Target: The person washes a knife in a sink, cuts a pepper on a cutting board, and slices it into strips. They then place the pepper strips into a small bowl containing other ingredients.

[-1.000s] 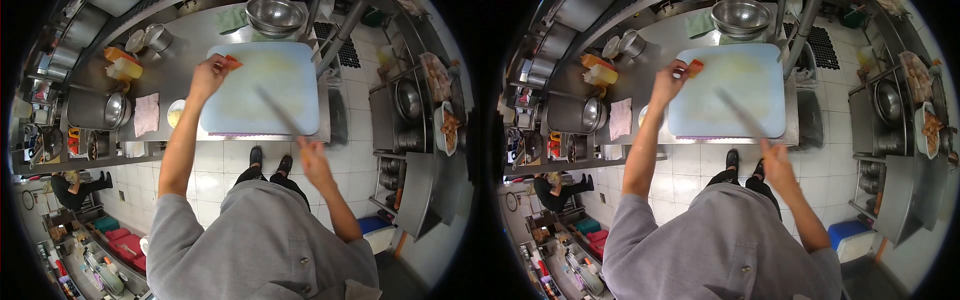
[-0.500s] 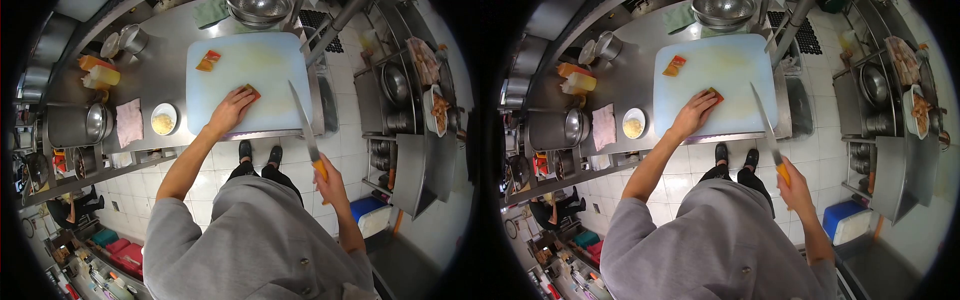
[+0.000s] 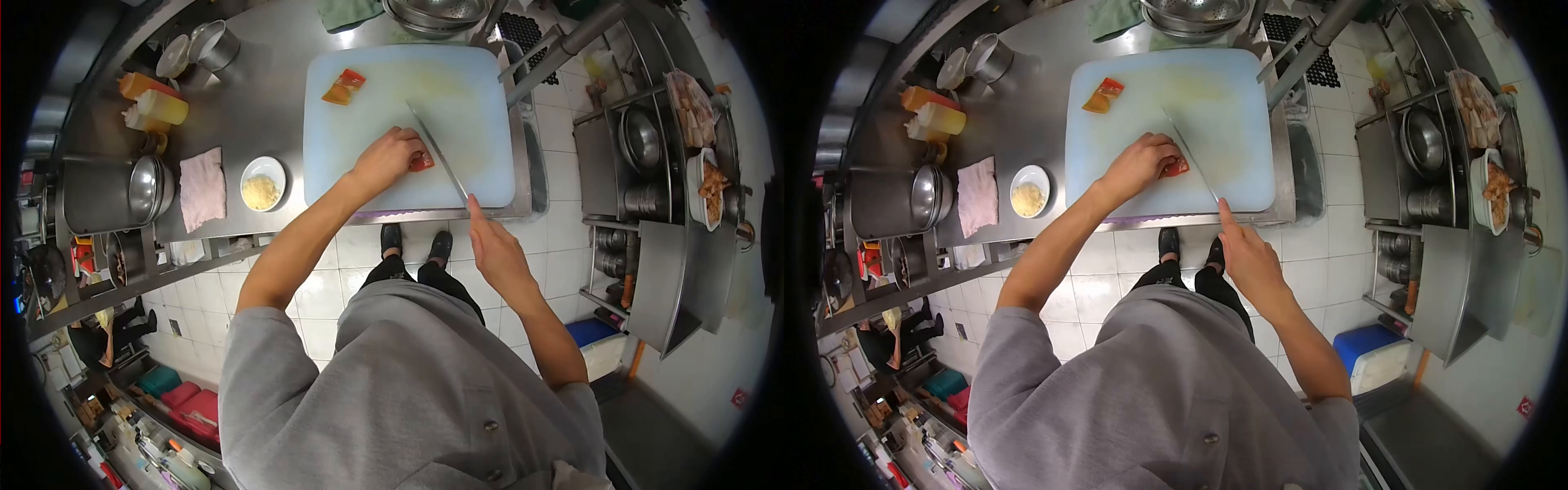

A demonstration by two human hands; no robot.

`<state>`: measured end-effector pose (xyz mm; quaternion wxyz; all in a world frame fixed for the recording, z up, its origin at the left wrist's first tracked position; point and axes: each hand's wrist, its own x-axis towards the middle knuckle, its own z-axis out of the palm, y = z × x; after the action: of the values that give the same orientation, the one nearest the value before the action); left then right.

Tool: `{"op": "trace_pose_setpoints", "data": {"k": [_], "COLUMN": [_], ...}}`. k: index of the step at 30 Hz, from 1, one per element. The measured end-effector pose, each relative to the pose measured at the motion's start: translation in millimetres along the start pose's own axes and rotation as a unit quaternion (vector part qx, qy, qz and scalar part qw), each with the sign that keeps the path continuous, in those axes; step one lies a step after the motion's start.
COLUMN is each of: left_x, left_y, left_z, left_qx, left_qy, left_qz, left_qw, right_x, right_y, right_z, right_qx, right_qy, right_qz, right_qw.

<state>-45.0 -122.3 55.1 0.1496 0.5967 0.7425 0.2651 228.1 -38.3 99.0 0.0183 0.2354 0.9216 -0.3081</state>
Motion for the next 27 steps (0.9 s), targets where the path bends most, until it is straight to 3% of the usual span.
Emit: {"op": "trace_pose_setpoints", "data": {"k": [8, 11, 14, 17, 20, 26, 27], "left_x": [6, 5, 5, 5, 3, 1, 1], "left_y": [0, -1, 1, -3, -2, 3, 0], "left_z": [-2, 3, -1, 4, 7, 3, 5], "left_qx": [0.018, 0.027, 0.031, 0.038, 0.052, 0.07, 0.069], "left_qy": [0.01, -0.003, -0.013, 0.01, 0.009, 0.005, 0.007], "left_qz": [0.007, -0.004, -0.014, -0.01, -0.01, -0.036, -0.034], "left_qw": [1.0, 1.0, 0.999, 0.999, 0.999, 0.997, 0.997], "right_x": [-8, 18, 18, -1, 25, -1, 4], "right_y": [-24, 0, -15, -22, 1, -18, -16], "right_z": [-14, 29, 5, -7, 35, 4, 11], "right_qx": [-0.074, -0.049, -0.042, -0.057, -0.019, -0.051, -0.042], "right_qy": [-0.083, 0.028, 0.002, -0.062, 0.061, -0.055, -0.034], "right_qz": [0.039, -0.044, -0.046, 0.013, -0.074, 0.019, 0.001], "right_qw": [0.993, 0.997, 0.998, 0.996, 0.995, 0.997, 0.999]}}
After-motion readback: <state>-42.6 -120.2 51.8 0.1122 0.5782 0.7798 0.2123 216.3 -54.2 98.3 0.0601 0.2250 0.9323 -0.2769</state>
